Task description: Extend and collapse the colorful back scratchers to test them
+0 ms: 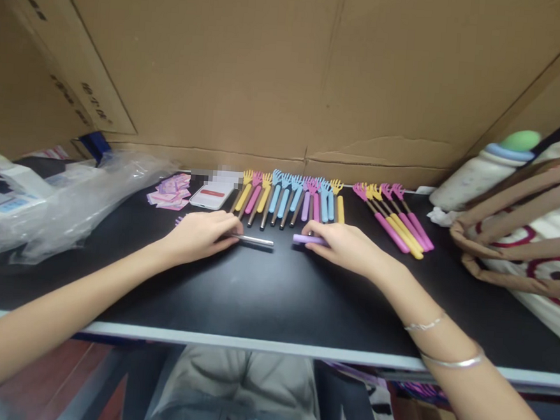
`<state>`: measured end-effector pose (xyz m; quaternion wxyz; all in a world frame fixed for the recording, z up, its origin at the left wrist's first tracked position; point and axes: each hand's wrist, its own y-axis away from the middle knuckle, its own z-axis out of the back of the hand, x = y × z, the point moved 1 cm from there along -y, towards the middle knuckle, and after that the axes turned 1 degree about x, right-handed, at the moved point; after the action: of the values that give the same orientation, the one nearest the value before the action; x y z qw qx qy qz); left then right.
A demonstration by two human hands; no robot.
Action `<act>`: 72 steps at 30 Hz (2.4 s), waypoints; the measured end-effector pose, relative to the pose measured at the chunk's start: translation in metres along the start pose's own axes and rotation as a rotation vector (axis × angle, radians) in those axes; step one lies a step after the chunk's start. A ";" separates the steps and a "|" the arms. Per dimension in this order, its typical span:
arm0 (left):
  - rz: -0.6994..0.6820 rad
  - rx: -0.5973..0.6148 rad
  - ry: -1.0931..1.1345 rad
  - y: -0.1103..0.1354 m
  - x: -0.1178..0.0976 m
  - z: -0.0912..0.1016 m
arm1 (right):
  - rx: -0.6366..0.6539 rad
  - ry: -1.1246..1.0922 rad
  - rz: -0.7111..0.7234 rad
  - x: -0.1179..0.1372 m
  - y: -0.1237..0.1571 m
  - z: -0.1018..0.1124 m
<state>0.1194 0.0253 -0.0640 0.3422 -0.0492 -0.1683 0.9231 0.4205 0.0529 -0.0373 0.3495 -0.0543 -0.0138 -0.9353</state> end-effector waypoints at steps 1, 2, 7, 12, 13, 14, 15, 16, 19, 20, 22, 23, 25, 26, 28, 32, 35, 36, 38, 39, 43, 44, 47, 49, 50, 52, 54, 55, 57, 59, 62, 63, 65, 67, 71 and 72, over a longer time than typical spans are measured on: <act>0.008 -0.008 0.004 0.000 0.000 0.000 | 0.003 -0.003 -0.009 0.000 0.000 0.000; 0.014 -0.015 0.007 0.000 0.000 -0.001 | 0.006 -0.007 -0.017 0.000 0.000 0.000; 0.030 -0.039 0.016 0.000 -0.001 -0.004 | 0.010 -0.026 -0.013 0.000 -0.001 -0.003; 0.045 -0.060 0.019 0.001 -0.003 -0.004 | 0.006 -0.027 0.016 0.003 -0.001 -0.004; 0.042 -0.069 0.020 0.001 -0.003 -0.003 | 0.005 -0.025 0.019 0.003 -0.002 -0.004; 0.039 -0.077 0.022 0.001 -0.003 -0.003 | 0.002 -0.025 0.022 0.004 -0.002 -0.004; 0.038 -0.085 0.022 0.001 -0.003 -0.002 | 0.000 -0.028 0.025 0.004 -0.002 -0.004; 0.039 -0.092 0.022 0.001 -0.003 -0.002 | -0.003 -0.034 0.027 0.005 -0.002 -0.003; 0.036 -0.109 0.027 0.001 -0.003 -0.002 | -0.008 -0.062 0.036 0.008 -0.004 -0.003; 0.034 -0.115 0.030 0.001 -0.003 -0.002 | -0.007 -0.069 0.039 0.009 -0.004 -0.003; 0.027 -0.130 0.032 0.001 -0.003 -0.003 | -0.005 -0.073 0.042 0.011 -0.005 -0.004; 0.023 -0.139 0.033 0.001 -0.004 -0.004 | -0.005 -0.071 0.044 0.012 -0.005 -0.004; 0.014 -0.158 0.036 0.001 -0.004 -0.005 | -0.006 -0.066 0.046 0.013 -0.005 -0.005; 0.011 -0.165 0.039 0.001 -0.004 -0.005 | -0.008 -0.064 0.046 0.013 -0.005 -0.005; 0.008 -0.174 0.046 0.001 -0.005 -0.006 | -0.011 -0.060 0.046 0.014 -0.005 -0.006; 0.002 -0.176 0.055 0.000 -0.007 -0.006 | -0.024 -0.059 0.059 0.014 -0.004 -0.006; -0.001 -0.171 0.060 0.000 -0.007 -0.006 | -0.031 -0.053 0.067 0.014 -0.005 -0.006; -0.001 -0.169 0.060 0.000 -0.007 -0.006 | -0.033 -0.050 0.068 0.014 -0.005 -0.006; 0.002 -0.171 0.059 0.000 -0.007 -0.006 | -0.038 -0.047 0.072 0.015 -0.005 -0.007; 0.003 -0.172 0.057 0.000 -0.007 -0.006 | -0.040 -0.046 0.075 0.015 -0.005 -0.007; -0.009 -0.180 0.049 0.000 -0.007 -0.007 | -0.047 -0.039 0.081 0.014 -0.004 -0.007; -0.009 -0.182 0.047 0.000 -0.007 -0.007 | -0.048 -0.036 0.082 0.014 -0.004 -0.007; 0.001 -0.186 0.043 0.000 -0.007 -0.007 | -0.059 -0.031 0.088 0.015 -0.003 -0.007; 0.007 -0.187 0.040 0.000 -0.007 -0.007 | -0.070 -0.026 0.088 0.015 -0.003 -0.007; 0.009 -0.186 0.039 0.001 -0.007 -0.006 | -0.075 -0.025 0.086 0.016 -0.003 -0.007; 0.021 -0.181 0.038 0.001 -0.007 -0.006 | -0.086 -0.022 0.081 0.017 -0.003 -0.008; 0.032 -0.172 0.043 0.001 -0.007 -0.005 | -0.099 -0.017 0.074 0.018 -0.003 -0.008; 0.036 -0.168 0.045 0.001 -0.007 -0.005 | -0.106 -0.014 0.071 0.018 -0.003 -0.008; 0.040 -0.161 0.049 0.001 -0.007 -0.005 | -0.120 -0.006 0.069 0.019 -0.004 -0.007; 0.042 -0.154 0.049 0.001 -0.007 -0.004 | -0.137 0.000 0.080 0.020 -0.004 -0.006; 0.038 -0.144 0.043 0.001 -0.007 -0.004 | -0.164 0.019 0.108 0.019 -0.004 -0.006; 0.036 -0.143 0.043 0.001 -0.007 -0.004 | -0.171 0.027 0.116 0.019 -0.004 -0.006; 0.034 -0.141 0.046 0.001 -0.007 -0.004 | -0.184 0.040 0.127 0.018 -0.004 -0.006; 0.036 -0.142 0.046 0.000 -0.007 -0.005 | -0.197 0.046 0.135 0.017 -0.003 -0.007; 0.039 -0.150 0.048 0.000 -0.008 -0.005 | -0.202 0.042 0.137 0.016 -0.003 -0.008; 0.038 -0.154 0.049 0.000 -0.007 -0.005 | -0.194 0.037 0.137 0.017 -0.003 -0.009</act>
<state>0.1261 0.0216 -0.0685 0.3240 -0.1010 -0.2297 0.9122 0.4053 0.0438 -0.0441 0.4057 -0.0714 0.0871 -0.9071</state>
